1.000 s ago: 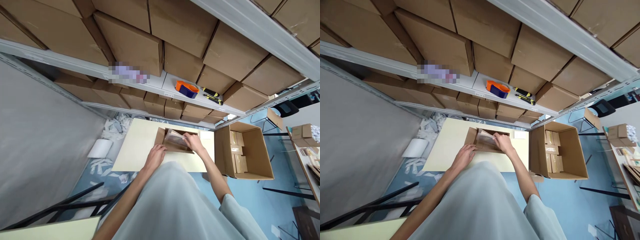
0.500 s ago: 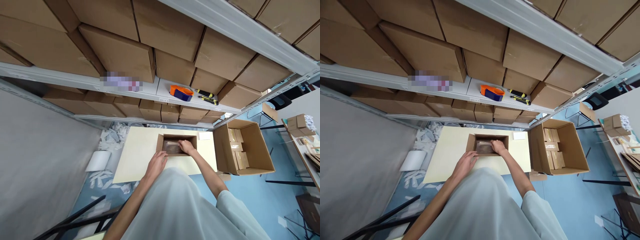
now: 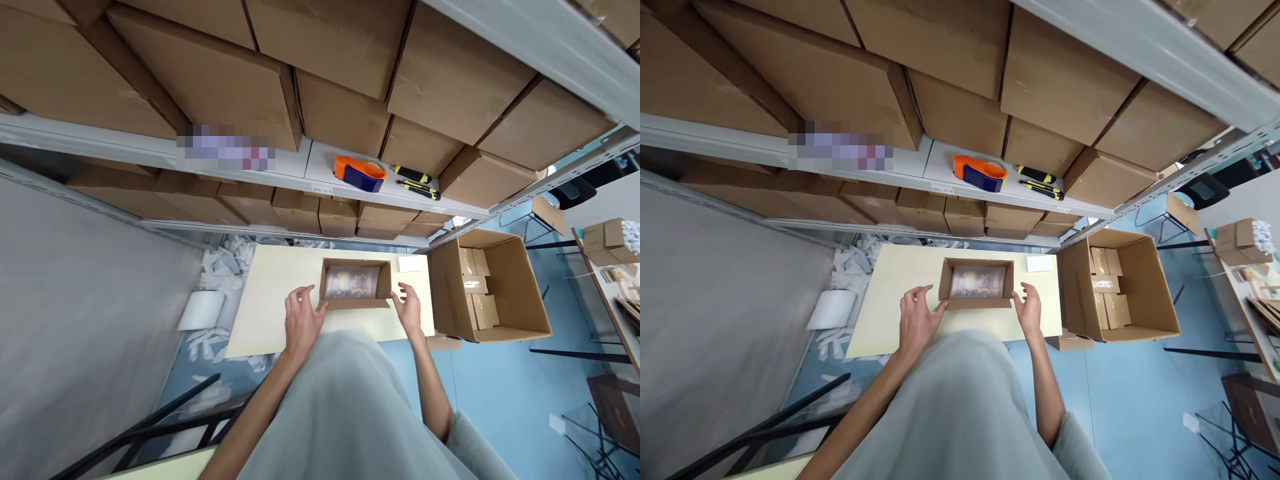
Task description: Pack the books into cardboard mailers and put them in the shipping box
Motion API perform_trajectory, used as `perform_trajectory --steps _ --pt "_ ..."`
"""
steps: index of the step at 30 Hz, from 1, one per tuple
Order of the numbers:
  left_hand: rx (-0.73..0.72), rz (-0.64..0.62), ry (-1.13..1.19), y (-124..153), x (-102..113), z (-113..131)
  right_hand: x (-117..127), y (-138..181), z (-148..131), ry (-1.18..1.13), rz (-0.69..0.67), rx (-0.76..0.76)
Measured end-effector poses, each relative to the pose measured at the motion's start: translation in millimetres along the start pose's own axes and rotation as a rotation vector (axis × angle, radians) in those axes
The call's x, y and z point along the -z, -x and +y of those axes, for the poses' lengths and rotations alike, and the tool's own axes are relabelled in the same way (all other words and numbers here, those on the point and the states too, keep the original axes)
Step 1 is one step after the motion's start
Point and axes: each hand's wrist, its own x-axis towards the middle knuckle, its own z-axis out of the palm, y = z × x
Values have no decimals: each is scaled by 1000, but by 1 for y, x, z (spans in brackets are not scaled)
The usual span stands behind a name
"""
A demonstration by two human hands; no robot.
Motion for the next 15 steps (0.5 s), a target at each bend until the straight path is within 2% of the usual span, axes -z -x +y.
perform_trajectory --steps 2,5,12,15 --pt "-36 -15 36 -1 -2 -2 -6 5 -1 -91 -72 9" --pt "-99 -138 103 -3 -8 -5 -15 5 -6 -139 -172 68" --pt "-130 -452 122 -11 -24 -14 -27 -6 -4 107 -513 257" --pt "-118 -545 124 -19 -28 -23 -31 -11 5 165 -541 251"
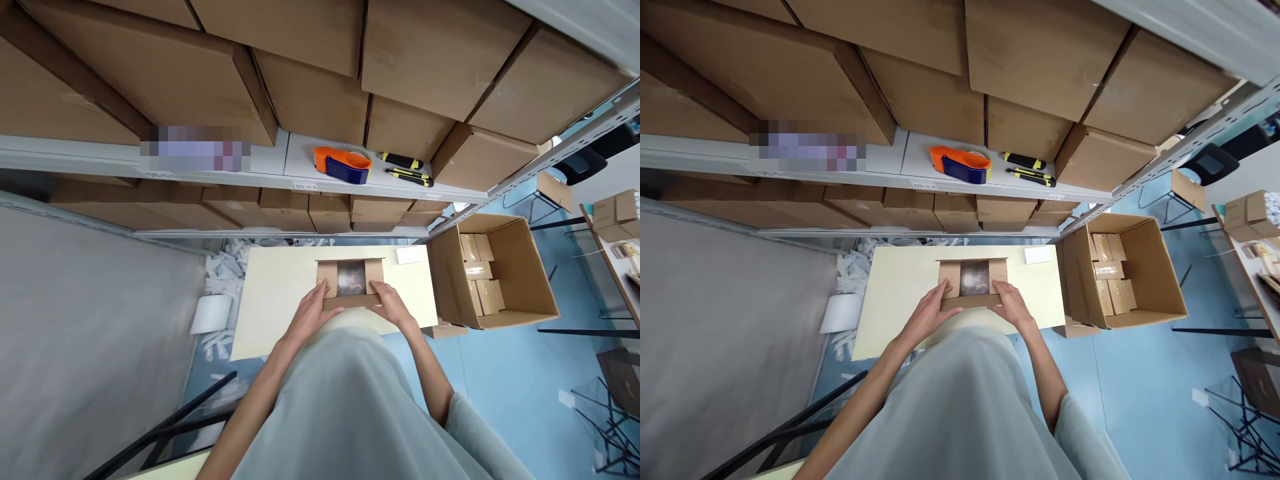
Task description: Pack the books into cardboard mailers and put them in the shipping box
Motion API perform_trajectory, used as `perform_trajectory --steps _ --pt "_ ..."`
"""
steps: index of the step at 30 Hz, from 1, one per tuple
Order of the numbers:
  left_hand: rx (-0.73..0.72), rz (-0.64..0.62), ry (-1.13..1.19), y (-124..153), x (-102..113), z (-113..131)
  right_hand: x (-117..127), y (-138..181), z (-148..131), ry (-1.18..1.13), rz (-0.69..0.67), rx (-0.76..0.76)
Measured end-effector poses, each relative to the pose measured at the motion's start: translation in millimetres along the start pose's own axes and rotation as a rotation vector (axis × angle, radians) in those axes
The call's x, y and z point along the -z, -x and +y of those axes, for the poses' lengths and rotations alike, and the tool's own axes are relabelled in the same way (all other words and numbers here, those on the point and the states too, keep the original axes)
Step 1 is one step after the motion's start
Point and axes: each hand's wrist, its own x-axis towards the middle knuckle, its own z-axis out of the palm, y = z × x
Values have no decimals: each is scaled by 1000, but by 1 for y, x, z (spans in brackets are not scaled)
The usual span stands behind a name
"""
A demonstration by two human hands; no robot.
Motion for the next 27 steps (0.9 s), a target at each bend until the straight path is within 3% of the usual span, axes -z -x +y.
perform_trajectory --steps 3,7,9,13,18,21,27 --pt "17 28 -7 -9 0 -8 -3 -7 9 6 48 -43" --pt "72 295 -75 -30 2 -11 -3 -25 15 70 266 -118" --pt "31 375 -128 -44 8 -9 -1 -36 17 97 347 -135" --pt "-140 302 -223 -64 23 -2 10 -54 20 68 341 -106" --pt "-149 256 -215 -58 24 -1 12 -54 24 23 323 -68" --pt "-36 284 -133 -45 13 -4 3 -47 25 -24 328 -119" --pt "436 262 260 -43 -2 -5 -11 -42 19 -220 293 -269"
